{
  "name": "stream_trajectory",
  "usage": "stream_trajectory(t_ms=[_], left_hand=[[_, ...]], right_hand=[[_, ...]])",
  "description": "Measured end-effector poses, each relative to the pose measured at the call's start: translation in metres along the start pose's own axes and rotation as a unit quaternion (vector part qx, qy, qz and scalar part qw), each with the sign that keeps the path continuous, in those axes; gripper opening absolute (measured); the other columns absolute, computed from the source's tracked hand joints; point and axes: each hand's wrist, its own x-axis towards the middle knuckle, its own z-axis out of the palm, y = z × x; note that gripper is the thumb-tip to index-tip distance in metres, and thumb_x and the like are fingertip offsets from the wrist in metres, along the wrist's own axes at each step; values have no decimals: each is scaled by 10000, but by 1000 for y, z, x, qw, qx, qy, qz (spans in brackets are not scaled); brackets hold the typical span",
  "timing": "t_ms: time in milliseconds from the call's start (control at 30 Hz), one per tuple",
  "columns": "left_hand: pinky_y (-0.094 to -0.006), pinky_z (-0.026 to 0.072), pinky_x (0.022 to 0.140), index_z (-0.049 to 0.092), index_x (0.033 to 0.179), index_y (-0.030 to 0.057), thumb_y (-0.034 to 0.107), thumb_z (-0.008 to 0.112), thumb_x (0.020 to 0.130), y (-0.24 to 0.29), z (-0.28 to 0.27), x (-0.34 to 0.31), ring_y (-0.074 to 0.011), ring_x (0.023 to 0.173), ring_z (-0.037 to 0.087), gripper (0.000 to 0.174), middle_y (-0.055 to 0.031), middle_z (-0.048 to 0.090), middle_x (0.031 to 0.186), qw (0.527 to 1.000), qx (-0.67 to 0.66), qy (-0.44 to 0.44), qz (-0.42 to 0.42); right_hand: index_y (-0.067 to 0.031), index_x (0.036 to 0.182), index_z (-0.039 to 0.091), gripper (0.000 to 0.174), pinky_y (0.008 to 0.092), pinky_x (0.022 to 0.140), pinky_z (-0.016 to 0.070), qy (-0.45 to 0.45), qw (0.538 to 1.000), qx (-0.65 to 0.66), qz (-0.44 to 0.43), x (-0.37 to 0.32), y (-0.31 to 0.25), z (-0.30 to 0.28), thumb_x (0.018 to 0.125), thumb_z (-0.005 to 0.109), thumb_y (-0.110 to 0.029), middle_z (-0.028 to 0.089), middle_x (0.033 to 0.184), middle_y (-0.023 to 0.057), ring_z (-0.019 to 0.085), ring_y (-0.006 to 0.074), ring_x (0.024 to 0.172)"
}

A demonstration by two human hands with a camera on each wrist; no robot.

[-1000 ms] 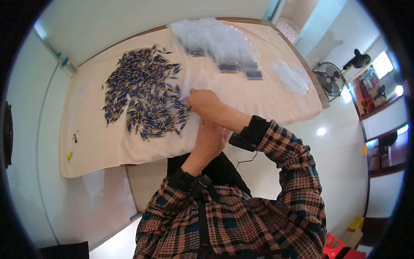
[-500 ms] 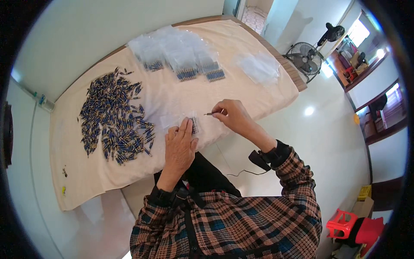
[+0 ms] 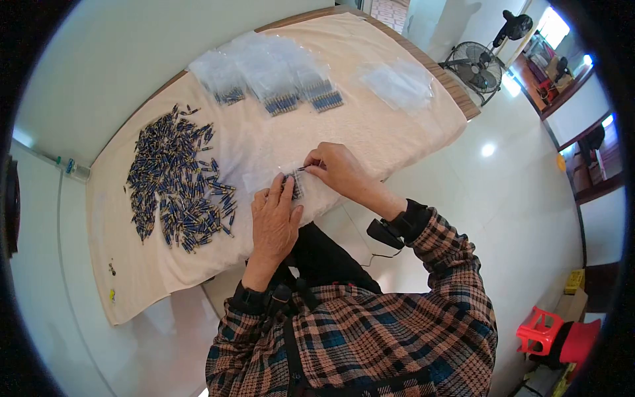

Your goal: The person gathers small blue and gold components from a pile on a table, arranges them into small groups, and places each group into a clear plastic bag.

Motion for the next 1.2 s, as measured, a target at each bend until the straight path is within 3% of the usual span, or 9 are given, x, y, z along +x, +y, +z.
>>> stream_trajectory(t_ms=[200,333,433,700,867,967,1133,1200], left_hand=[[-440,354,964,485,1316,10,165,619,829,-1,-3,-1,-360,1094,454,528,-189,436,1356,1000,-19,4,-11],[-439,359,957,493,1308,6,166,621,825,-1,-3,0,-361,1088,455,525,-191,440,1346,999,-31,10,-11],[-438,360,957,499,1303,4,164,625,820,-2,-2,-1,-362,1087,455,525,-195,435,1352,999,-30,17,-10],[-430,365,927,473,1327,12,188,646,815,-6,2,-3,-334,1102,445,569,-192,399,1390,1000,-18,21,6],[-435,369,927,460,1325,-1,162,644,808,-3,-1,-2,-348,1097,446,572,-203,406,1380,1000,-17,18,1],[-443,375,930,458,1309,-14,126,631,807,-5,0,-2,-368,1088,450,548,-211,417,1361,998,-43,34,2],[-460,382,947,461,1266,-40,51,592,809,-8,6,-3,-408,1079,453,485,-229,439,1317,992,-94,88,-9],[-458,382,953,462,1263,-41,39,583,810,-10,8,-4,-409,1086,455,475,-230,445,1304,990,-99,97,-10]], right_hand=[[23,836,670,91,302,641,517,5,1000,24,-7,10,-2,9,782,703,-42,646,784,126,645,222,681],[13,852,658,124,320,650,522,-1,996,62,56,10,-6,15,763,711,-55,653,771,137,648,243,687],[7,958,657,196,243,636,509,14,990,94,106,7,-9,17,774,711,-33,669,800,79,621,122,679],[9,965,639,181,228,627,501,70,986,124,84,-2,-14,24,802,690,-52,675,787,72,614,96,676],[-2,967,646,205,254,625,500,97,987,94,87,-19,-28,21,802,705,-110,664,797,81,616,121,669],[-27,955,650,272,326,634,498,60,995,-63,58,-30,-30,23,793,722,-233,639,795,96,623,236,689],[-44,958,656,294,355,640,484,72,994,-59,57,-30,-28,30,784,728,-271,619,812,86,608,259,711],[-14,998,654,306,321,619,488,81,995,-40,38,-28,-24,35,778,738,-209,636,788,90,602,209,653]])
